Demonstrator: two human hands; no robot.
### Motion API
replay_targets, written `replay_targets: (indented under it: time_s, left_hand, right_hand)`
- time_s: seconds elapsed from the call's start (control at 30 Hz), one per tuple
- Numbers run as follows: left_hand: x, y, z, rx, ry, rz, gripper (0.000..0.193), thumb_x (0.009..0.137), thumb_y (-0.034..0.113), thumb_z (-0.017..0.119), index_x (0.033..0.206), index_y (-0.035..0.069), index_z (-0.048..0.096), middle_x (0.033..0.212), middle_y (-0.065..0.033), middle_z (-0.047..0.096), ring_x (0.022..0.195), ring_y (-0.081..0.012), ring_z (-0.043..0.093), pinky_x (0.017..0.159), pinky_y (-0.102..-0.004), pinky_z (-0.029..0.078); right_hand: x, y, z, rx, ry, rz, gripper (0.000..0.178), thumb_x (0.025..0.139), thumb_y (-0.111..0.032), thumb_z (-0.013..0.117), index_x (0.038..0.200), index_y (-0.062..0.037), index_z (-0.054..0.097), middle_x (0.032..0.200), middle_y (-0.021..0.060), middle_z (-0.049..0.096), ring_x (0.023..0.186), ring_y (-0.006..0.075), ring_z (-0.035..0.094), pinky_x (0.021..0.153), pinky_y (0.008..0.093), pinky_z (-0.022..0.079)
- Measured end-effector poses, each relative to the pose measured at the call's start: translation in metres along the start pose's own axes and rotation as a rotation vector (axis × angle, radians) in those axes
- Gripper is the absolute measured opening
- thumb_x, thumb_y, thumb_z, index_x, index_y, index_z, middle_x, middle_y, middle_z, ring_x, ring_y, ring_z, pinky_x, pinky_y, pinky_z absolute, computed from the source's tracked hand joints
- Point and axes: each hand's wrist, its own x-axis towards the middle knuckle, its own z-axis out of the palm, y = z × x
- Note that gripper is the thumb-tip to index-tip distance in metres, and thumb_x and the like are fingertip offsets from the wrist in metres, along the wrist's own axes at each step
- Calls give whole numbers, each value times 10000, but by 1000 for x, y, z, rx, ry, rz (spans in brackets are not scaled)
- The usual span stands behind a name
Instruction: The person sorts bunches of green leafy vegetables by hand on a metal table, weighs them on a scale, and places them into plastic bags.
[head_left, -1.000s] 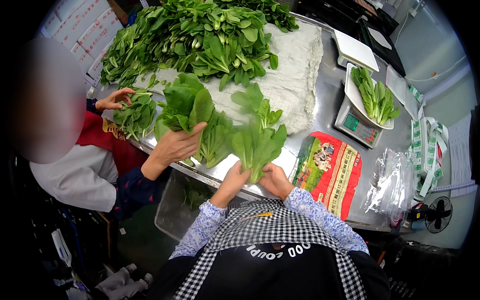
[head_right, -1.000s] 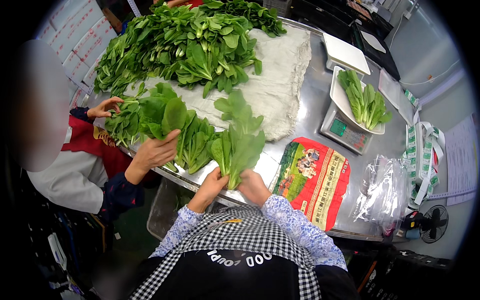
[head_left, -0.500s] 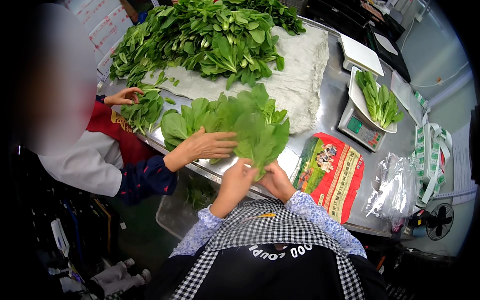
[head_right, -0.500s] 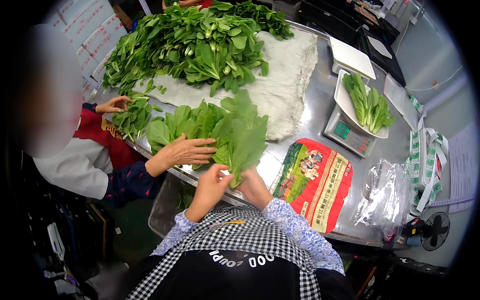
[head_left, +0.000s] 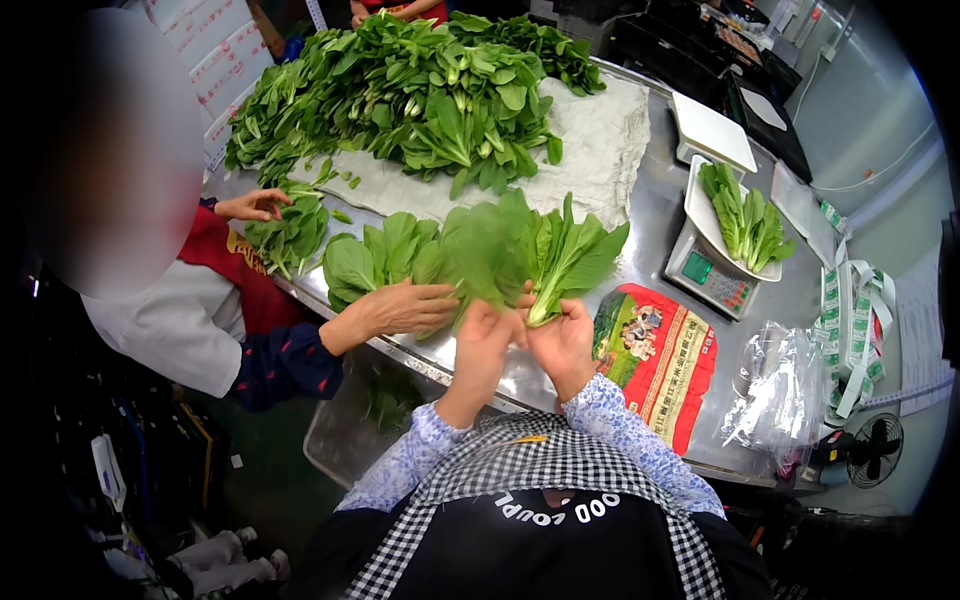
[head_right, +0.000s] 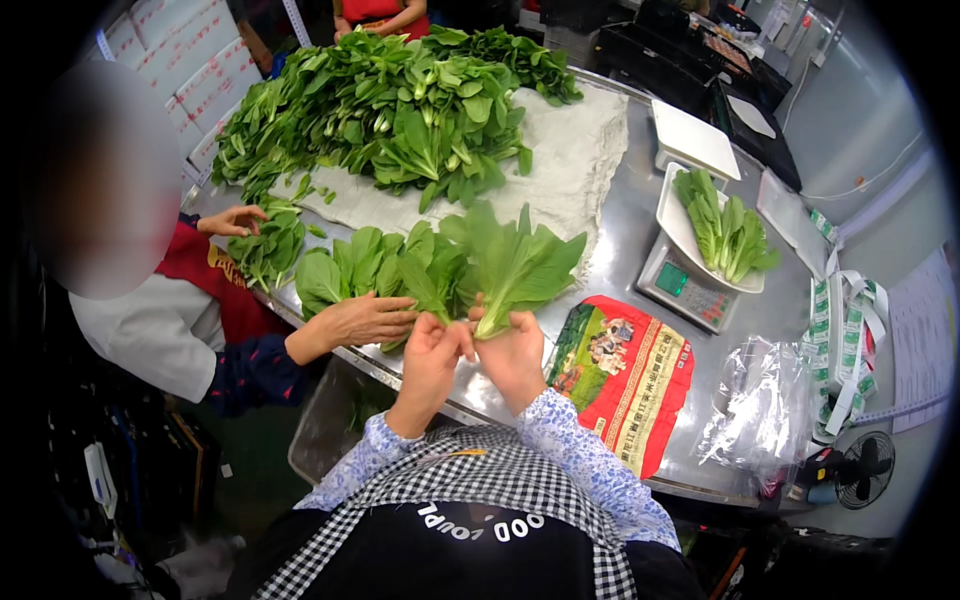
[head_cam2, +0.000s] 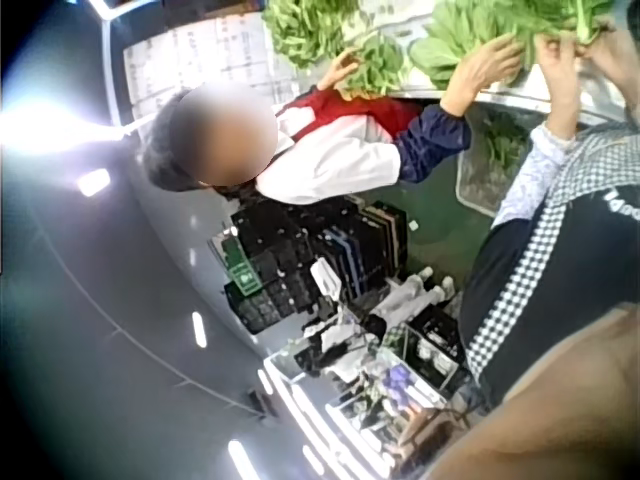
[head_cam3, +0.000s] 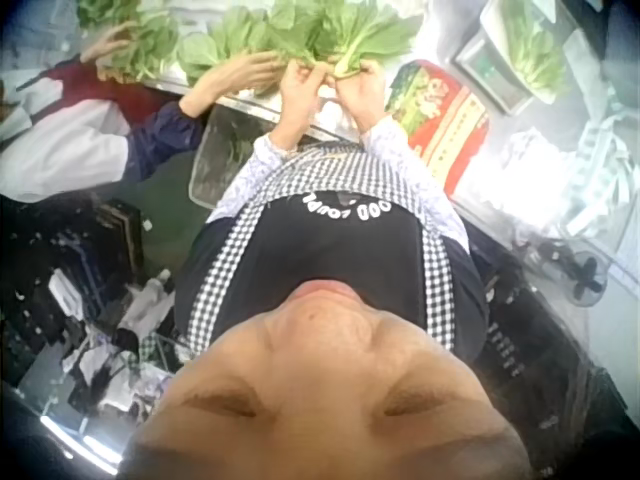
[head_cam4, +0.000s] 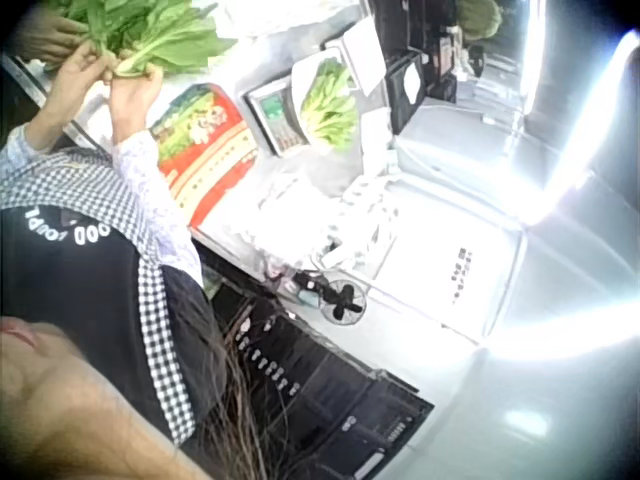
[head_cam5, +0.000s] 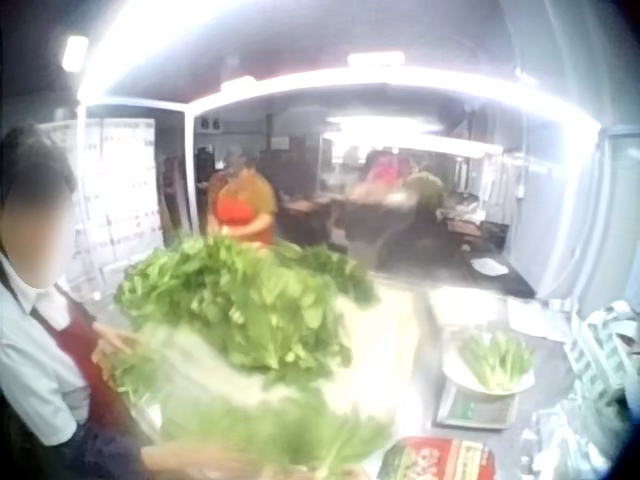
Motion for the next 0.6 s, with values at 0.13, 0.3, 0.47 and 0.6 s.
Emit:
replay_targets:
  time_s: [0.13, 0.3, 0.47, 0.6]
  left_hand:
    - [-37, 29, -26, -171, -112, -42, 277, 880, -43, 514, 1134, 29, 430, 765, -57, 534, 684, -168, 541, 674, -339, 488]
    - [-100, 55, -162, 834, 237, -460, 163, 818, 111, 667, 883, 17, 551, 796, -110, 611, 654, -168, 598, 609, -310, 501]
    - [-126, 65, -195, 2050, 388, -484, 359, 804, 201, 672, 1083, 12, 548, 1112, -201, 544, 936, -396, 598, 761, -466, 505]
    - [-88, 51, -152, 1722, 187, -28, 296, 824, 140, 645, 1088, 27, 569, 1026, -190, 583, 930, -395, 581, 764, -444, 486]
  right_hand:
    - [3, -18, 6, 88, -185, 93, 444, 789, -171, 439, 1183, 25, 500, 1119, 158, 543, 897, 261, 497, 804, 384, 415]
    - [-18, -42, 4, -321, -109, 2, 523, 802, -183, 391, 1289, -6, 455, 1149, 182, 531, 831, 253, 457, 734, 371, 394]
    - [-23, -76, -19, -827, -25, -211, 499, 811, -147, 381, 1287, -4, 431, 1102, 163, 551, 807, 257, 509, 718, 374, 427]
    - [-31, -137, -7, -954, 66, -500, 449, 824, -109, 388, 1264, -24, 415, 1036, 142, 572, 813, 252, 569, 734, 358, 464]
